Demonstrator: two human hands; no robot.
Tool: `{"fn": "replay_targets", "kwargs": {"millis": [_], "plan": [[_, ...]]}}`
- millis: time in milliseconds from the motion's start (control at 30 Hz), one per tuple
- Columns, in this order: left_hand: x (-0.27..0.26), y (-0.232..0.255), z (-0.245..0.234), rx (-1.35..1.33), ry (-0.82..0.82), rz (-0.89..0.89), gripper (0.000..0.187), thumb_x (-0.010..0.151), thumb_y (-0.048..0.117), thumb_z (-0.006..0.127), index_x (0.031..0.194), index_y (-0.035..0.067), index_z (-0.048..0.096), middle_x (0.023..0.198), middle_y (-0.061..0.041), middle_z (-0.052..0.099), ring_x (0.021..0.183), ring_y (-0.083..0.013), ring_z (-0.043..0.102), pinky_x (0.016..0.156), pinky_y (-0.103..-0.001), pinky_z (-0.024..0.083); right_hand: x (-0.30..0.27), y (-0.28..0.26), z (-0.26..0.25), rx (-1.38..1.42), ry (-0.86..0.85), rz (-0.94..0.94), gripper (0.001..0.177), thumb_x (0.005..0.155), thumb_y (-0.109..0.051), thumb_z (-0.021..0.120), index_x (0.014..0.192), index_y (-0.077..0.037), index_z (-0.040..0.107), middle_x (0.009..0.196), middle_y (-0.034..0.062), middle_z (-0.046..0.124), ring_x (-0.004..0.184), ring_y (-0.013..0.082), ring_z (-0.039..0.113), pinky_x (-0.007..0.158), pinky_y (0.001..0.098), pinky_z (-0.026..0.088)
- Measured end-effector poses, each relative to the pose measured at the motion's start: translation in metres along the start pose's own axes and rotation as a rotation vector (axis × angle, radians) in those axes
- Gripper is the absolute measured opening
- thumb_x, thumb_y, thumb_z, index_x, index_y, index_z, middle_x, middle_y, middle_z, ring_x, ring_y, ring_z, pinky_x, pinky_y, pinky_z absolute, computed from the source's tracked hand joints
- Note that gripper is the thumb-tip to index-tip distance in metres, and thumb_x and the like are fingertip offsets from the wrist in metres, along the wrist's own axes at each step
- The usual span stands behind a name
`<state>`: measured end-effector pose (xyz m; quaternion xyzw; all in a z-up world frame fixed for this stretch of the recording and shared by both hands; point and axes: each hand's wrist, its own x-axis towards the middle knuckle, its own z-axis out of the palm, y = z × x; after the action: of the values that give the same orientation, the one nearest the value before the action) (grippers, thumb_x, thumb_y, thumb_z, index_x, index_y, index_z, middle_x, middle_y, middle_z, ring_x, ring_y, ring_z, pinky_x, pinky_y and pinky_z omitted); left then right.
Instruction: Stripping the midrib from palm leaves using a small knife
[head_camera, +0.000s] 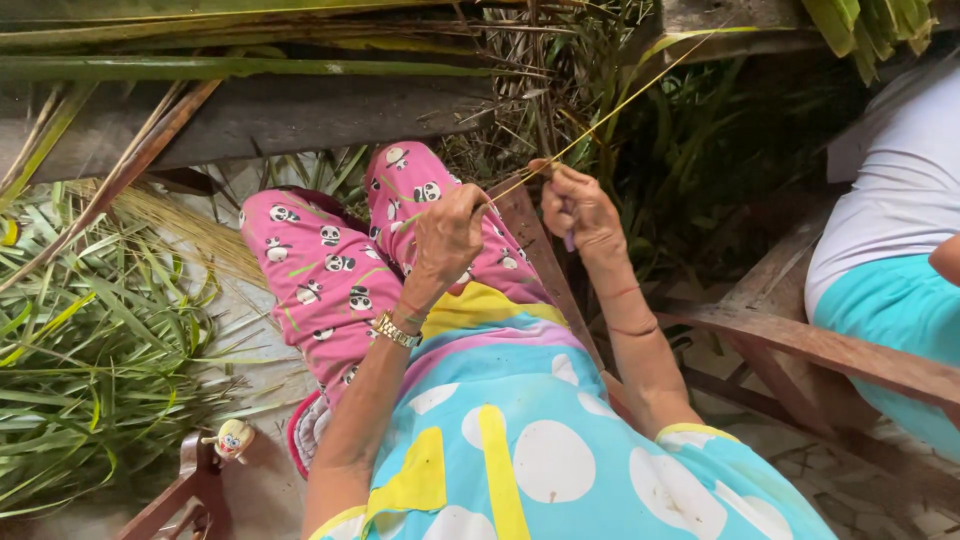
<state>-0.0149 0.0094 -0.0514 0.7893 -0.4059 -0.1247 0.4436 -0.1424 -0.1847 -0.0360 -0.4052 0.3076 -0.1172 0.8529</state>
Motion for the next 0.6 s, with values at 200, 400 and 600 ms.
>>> {"fn": "replay_targets", "kwargs": {"millis": [200,400,600], "plan": [[-0.008,-0.002,-0.010,0.030,0.019,-0.012,0.003,0.098,0.021,0.063,0.097,0.019,0.065,0.081,-0.008,0.066,0.080,-0.0333,0.070,0.070,-0.045,0.056,0.027,-0.026,-0.064,-0.011,0.019,-0.085,0.035,0.103,-0.025,0.060,0.132,-0.007,0.065,0.062,0.0033,0.045,0.039,0.0102,0.040,0.032,0.0250,0.034],[0.005,-0.010,0.009,-0.138,0.017,-0.081,0.002,0.095,0.021,0.070,0.094,0.019,0.070,0.080,-0.006,0.070,0.081,-0.0303,0.072,0.070,-0.040,0.057,-0.007,-0.009,0.013,-0.183,0.042,-0.137,0.029,0.097,-0.014,0.058,0.122,-0.005,0.070,0.056,0.0068,0.044,0.035,0.0114,0.040,0.028,0.0240,0.033],[0.007,-0.009,0.016,-0.232,0.040,-0.088,0.002,0.091,0.016,0.073,0.092,0.015,0.071,0.083,-0.009,0.073,0.085,-0.0339,0.072,0.072,-0.042,0.057,-0.021,0.020,0.056,-0.041,-0.037,-0.068,0.018,0.090,-0.004,0.066,0.108,-0.001,0.071,0.055,0.0101,0.046,0.036,0.0127,0.040,0.029,0.0216,0.030]]}}
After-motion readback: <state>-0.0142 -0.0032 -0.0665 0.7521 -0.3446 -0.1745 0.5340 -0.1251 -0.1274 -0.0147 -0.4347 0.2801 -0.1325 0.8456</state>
